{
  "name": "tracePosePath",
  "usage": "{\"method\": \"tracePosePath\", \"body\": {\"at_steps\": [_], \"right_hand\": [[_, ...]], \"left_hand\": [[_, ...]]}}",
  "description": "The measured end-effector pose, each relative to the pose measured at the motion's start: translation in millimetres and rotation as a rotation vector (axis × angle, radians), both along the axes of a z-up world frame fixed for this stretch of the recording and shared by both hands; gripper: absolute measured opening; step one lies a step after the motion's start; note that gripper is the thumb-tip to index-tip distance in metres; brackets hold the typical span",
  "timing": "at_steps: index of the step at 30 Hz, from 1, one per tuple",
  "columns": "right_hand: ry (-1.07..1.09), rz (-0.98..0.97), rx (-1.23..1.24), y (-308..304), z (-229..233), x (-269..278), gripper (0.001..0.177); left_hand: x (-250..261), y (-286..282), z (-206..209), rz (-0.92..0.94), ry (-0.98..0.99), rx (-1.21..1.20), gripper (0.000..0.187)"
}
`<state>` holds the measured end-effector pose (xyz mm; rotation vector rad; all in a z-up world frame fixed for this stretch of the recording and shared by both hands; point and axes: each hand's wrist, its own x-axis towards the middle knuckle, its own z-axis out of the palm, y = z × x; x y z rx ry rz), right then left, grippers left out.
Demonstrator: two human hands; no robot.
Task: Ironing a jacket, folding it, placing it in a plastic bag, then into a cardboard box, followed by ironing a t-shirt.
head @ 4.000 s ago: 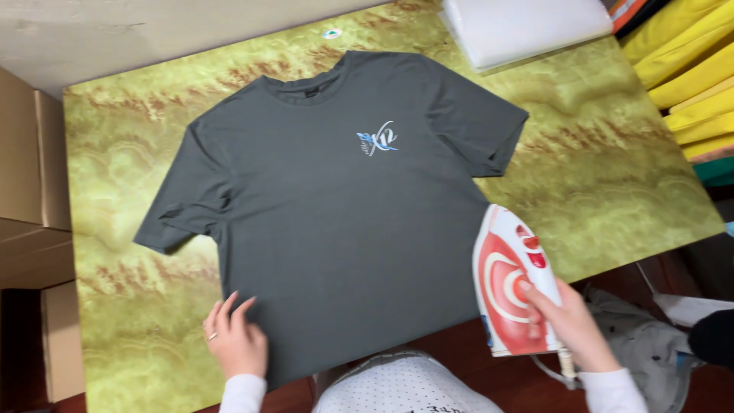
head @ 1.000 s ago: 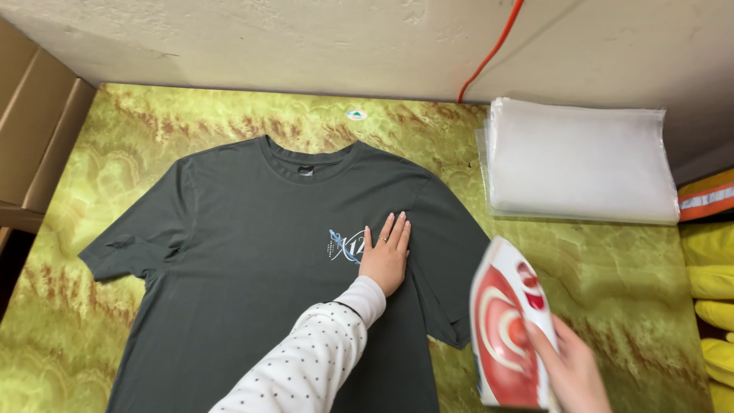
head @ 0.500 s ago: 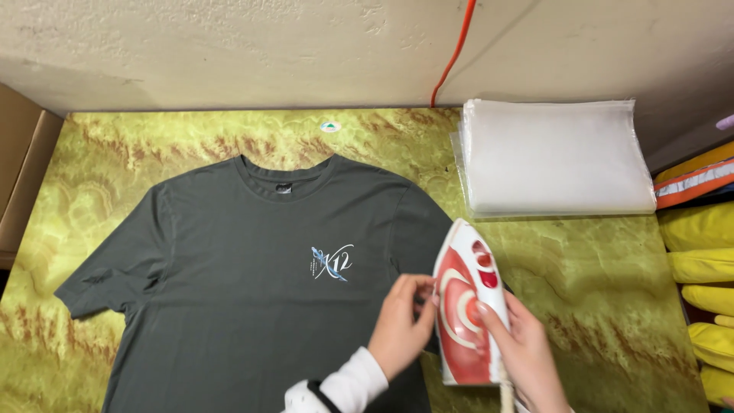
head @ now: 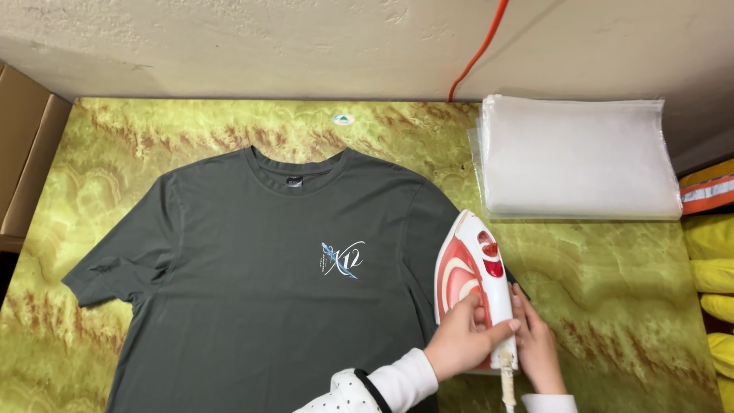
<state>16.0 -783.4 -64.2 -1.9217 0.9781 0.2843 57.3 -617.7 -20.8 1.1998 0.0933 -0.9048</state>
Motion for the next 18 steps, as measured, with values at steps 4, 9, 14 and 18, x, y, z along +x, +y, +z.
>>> {"method": "tracePosePath", "body": {"at_steps": [4,9,14,18], "right_hand": [[0.014,0.137,-0.166,2,-16,-1,0.067],[-0.04,0.177,-0.155,18,1,8,0.075],[-0.258,-0.162,0.159,38,57,5,0.059],[-0.559,-0.212,0.467,28,83,-61,0.046]], "left_hand": [[24,13,-5,0.093,-0.094,0.107,0.033],[68,39,-1,0.273,0.001,-0.203,0.027],[50,40,-19,0.177,-0.053,-0.274,0.048],[-37,40,18,-0.127,-0.181,-0.081,0.076]]}}
